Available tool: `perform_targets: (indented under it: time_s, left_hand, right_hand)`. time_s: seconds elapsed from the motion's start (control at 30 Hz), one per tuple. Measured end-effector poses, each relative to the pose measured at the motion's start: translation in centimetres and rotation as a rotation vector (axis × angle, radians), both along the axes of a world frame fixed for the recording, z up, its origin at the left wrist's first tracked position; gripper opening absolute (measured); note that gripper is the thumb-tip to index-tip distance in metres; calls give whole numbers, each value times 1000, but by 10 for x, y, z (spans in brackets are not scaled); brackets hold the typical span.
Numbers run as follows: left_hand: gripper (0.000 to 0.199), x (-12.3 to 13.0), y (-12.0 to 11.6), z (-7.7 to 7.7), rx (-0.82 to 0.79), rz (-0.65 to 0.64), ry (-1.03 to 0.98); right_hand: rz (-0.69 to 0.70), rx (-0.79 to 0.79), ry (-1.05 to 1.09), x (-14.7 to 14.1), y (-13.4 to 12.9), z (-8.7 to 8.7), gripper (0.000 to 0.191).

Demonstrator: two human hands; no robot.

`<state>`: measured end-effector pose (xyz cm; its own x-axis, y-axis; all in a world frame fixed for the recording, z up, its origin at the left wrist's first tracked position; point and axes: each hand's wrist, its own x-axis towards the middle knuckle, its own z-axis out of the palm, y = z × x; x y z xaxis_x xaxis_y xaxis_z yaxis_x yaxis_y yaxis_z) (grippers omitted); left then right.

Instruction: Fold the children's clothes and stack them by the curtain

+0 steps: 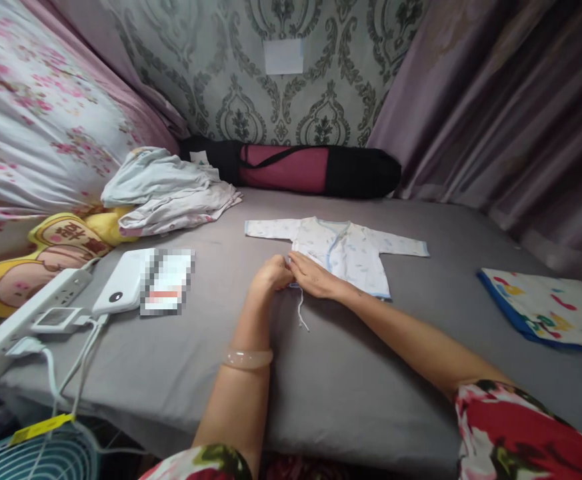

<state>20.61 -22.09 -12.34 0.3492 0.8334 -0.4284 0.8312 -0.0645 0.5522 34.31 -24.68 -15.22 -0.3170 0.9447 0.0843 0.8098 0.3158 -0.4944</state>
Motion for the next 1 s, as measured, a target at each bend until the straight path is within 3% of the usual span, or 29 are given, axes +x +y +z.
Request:
perform_targets:
  time_s: [0.2,0.33,0.47,0.67,0.9,1.0]
  left_hand:
    - [17,-2,-1,5,-46,-20,38]
    - [22,-6,-3,9,-117,-5,13]
    - [22,-12,-1,11,-126,62,-2]
    - [25,-21,2,7,3,202,-10]
    - [25,-20,1,7,41,222,-9]
    - [22,-20,1,6,45,239,-11]
  right_hand:
    - [-205,-113,-166,-2,6,-1,72]
    - [-229,-122,-204,-8,-2,0,71]
    - [-186,-147,-186,-19,-30,2,72]
    - [-161,-174,-141,-37,-77,11,72]
    - [-66,-197,-116,-48,-125,25,69]
    - [-21,-104,-156,-50,-145,31,62]
